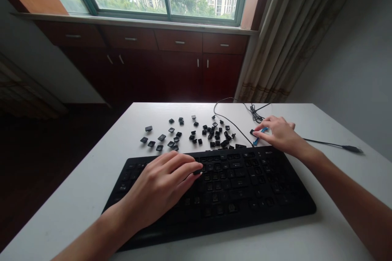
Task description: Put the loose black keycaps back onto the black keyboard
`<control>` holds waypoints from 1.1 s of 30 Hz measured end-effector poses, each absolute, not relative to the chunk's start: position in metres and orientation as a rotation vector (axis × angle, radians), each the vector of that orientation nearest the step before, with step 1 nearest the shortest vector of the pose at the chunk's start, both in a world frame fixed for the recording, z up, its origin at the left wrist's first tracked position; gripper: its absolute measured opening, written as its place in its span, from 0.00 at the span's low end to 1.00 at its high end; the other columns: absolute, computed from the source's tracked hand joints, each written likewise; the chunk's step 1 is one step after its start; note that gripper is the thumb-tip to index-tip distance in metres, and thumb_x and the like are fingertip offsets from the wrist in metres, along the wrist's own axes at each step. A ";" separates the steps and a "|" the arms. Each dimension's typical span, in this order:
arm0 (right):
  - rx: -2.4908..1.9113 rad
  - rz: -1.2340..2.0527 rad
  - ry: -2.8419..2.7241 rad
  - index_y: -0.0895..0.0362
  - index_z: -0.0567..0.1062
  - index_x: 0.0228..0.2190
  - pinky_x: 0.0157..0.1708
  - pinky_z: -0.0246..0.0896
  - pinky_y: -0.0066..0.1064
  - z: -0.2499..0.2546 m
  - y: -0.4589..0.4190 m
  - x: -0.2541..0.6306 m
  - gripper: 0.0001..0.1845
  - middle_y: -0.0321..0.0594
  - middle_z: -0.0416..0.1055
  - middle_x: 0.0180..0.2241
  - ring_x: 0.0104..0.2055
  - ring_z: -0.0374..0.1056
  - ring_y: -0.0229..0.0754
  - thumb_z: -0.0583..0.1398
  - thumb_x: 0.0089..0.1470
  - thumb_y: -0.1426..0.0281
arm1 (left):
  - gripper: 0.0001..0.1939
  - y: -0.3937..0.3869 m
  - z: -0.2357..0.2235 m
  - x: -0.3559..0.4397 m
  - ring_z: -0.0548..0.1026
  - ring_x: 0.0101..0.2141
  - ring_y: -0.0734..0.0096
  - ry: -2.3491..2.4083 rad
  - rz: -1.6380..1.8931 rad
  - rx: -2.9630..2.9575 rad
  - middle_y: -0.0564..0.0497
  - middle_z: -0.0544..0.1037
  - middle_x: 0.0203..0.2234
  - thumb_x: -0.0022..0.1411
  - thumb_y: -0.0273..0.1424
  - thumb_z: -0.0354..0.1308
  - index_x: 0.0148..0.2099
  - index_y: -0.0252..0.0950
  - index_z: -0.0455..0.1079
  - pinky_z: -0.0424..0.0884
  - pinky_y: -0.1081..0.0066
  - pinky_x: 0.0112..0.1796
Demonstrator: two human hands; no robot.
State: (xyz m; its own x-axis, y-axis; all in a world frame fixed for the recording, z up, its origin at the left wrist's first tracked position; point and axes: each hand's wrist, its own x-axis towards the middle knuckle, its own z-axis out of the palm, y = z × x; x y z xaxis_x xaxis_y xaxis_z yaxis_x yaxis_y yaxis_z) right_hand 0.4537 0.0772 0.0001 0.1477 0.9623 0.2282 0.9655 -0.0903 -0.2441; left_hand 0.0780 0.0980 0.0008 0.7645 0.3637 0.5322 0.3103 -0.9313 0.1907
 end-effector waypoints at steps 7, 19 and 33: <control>-1.901 0.114 -1.723 0.51 0.81 0.36 0.39 0.68 0.40 0.007 0.063 0.445 0.18 0.40 0.81 0.36 0.38 0.76 0.49 0.58 0.60 0.52 | 0.10 0.098 0.004 0.079 0.76 0.37 0.68 0.607 0.921 2.832 0.47 0.79 0.39 0.65 0.25 0.60 0.49 0.37 0.74 0.75 0.67 0.38; -1.664 0.046 -1.701 0.55 0.78 0.48 0.48 0.70 0.37 0.005 0.047 0.432 0.15 0.42 0.77 0.43 0.41 0.75 0.43 0.60 0.60 0.64 | 0.16 0.102 -0.005 0.075 0.75 0.41 0.70 0.643 0.881 2.878 0.50 0.78 0.43 0.62 0.25 0.64 0.51 0.39 0.72 0.74 0.68 0.43; -1.589 -0.093 -1.820 0.54 0.78 0.46 0.44 0.72 0.40 0.006 0.040 0.424 0.15 0.41 0.78 0.40 0.36 0.76 0.44 0.64 0.57 0.67 | 0.12 0.099 0.002 0.081 0.77 0.39 0.70 0.633 0.876 2.871 0.50 0.80 0.40 0.62 0.27 0.65 0.48 0.37 0.74 0.75 0.70 0.39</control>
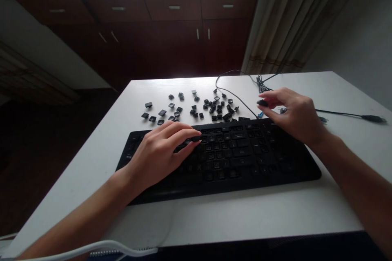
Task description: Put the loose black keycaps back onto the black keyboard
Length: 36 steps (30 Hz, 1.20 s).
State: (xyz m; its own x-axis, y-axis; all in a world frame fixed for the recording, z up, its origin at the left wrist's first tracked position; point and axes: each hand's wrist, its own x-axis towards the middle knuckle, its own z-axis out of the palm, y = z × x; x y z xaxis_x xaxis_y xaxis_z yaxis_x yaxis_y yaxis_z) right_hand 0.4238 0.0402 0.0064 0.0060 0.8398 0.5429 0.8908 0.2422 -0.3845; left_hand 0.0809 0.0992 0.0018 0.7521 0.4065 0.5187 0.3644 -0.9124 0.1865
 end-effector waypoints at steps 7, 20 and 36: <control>-1.240 0.048 -2.227 0.54 0.78 0.46 0.44 0.73 0.33 0.017 0.018 0.388 0.15 0.41 0.78 0.43 0.41 0.76 0.42 0.64 0.56 0.73 | 0.11 0.099 0.001 0.080 0.76 0.40 0.69 0.624 0.868 2.853 0.49 0.80 0.41 0.64 0.28 0.63 0.49 0.37 0.73 0.75 0.68 0.40; -1.079 0.048 -2.272 0.54 0.75 0.51 0.44 0.71 0.32 0.000 0.006 0.354 0.20 0.42 0.76 0.45 0.43 0.74 0.42 0.65 0.56 0.74 | 0.11 0.123 0.022 0.059 0.74 0.30 0.76 0.891 1.080 2.335 0.50 0.79 0.37 0.61 0.35 0.66 0.45 0.37 0.77 0.72 0.74 0.32; -1.143 -0.161 -2.209 0.48 0.77 0.51 0.35 0.72 0.35 -0.002 0.009 0.358 0.17 0.39 0.77 0.45 0.36 0.76 0.44 0.61 0.60 0.68 | 0.20 0.149 0.008 0.054 0.77 0.33 0.74 0.966 1.220 1.764 0.48 0.80 0.39 0.55 0.41 0.70 0.46 0.35 0.76 0.73 0.76 0.32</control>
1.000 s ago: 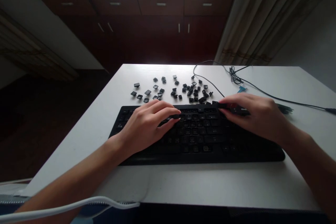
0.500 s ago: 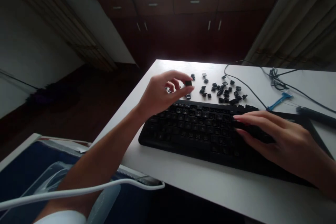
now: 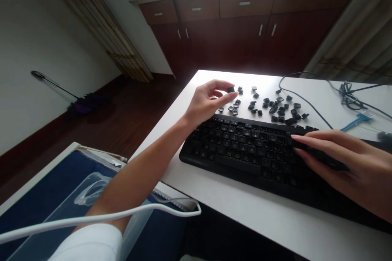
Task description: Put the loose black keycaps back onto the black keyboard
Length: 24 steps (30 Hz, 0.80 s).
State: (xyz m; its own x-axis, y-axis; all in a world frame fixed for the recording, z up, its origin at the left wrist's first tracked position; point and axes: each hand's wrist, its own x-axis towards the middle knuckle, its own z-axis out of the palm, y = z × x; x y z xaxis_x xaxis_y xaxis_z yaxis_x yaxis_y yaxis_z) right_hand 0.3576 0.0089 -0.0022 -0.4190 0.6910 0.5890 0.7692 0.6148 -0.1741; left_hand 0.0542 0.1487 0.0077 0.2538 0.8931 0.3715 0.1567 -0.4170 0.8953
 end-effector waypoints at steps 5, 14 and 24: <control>-1.122 -0.081 -2.230 0.51 0.77 0.48 0.43 0.72 0.34 -0.005 0.011 0.361 0.16 0.39 0.78 0.44 0.41 0.76 0.43 0.65 0.57 0.70 | 0.19 0.143 0.003 0.061 0.77 0.34 0.73 0.950 1.155 1.786 0.46 0.80 0.42 0.54 0.39 0.71 0.46 0.34 0.77 0.73 0.76 0.31; -1.111 0.079 -2.222 0.53 0.79 0.44 0.45 0.73 0.34 0.006 -0.003 0.353 0.14 0.40 0.79 0.42 0.43 0.75 0.41 0.66 0.55 0.75 | 0.17 0.135 0.000 0.068 0.73 0.29 0.77 0.942 1.139 1.918 0.46 0.80 0.39 0.55 0.38 0.70 0.45 0.36 0.78 0.69 0.77 0.26; -1.104 0.184 -2.235 0.56 0.78 0.49 0.44 0.74 0.39 -0.007 -0.050 0.344 0.22 0.44 0.78 0.45 0.46 0.72 0.45 0.64 0.54 0.83 | 0.17 0.132 0.002 0.069 0.73 0.28 0.76 0.968 1.148 1.962 0.47 0.80 0.36 0.56 0.41 0.69 0.44 0.36 0.78 0.69 0.76 0.25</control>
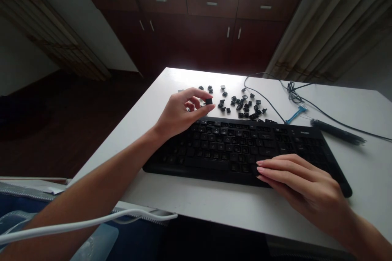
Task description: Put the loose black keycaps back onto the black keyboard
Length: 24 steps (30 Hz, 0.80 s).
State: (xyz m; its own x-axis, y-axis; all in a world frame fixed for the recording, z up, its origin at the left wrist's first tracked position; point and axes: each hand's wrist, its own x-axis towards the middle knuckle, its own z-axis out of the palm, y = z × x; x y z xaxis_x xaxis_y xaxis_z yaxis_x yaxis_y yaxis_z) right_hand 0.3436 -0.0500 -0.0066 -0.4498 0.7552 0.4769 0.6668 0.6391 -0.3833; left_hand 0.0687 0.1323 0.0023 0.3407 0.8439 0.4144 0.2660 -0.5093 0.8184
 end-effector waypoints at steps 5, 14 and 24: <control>-1.097 0.212 -2.210 0.58 0.77 0.50 0.43 0.75 0.38 -0.007 -0.052 0.344 0.23 0.47 0.77 0.45 0.47 0.72 0.45 0.63 0.54 0.85 | 0.17 0.132 0.003 0.069 0.73 0.28 0.77 0.966 1.147 1.969 0.46 0.80 0.37 0.56 0.40 0.69 0.44 0.36 0.78 0.69 0.76 0.25; -1.101 0.038 -2.235 0.58 0.77 0.51 0.47 0.75 0.40 -0.009 -0.058 0.342 0.26 0.49 0.77 0.49 0.48 0.74 0.49 0.64 0.51 0.85 | 0.16 0.132 0.003 0.068 0.73 0.29 0.76 0.955 1.135 1.987 0.46 0.80 0.37 0.57 0.39 0.68 0.44 0.36 0.78 0.69 0.75 0.25; -1.096 0.107 -2.223 0.56 0.77 0.50 0.47 0.74 0.40 -0.010 -0.057 0.339 0.24 0.45 0.79 0.46 0.48 0.74 0.48 0.64 0.53 0.84 | 0.16 0.132 0.002 0.068 0.74 0.29 0.75 0.951 1.115 1.995 0.45 0.81 0.38 0.57 0.40 0.68 0.44 0.36 0.78 0.70 0.75 0.26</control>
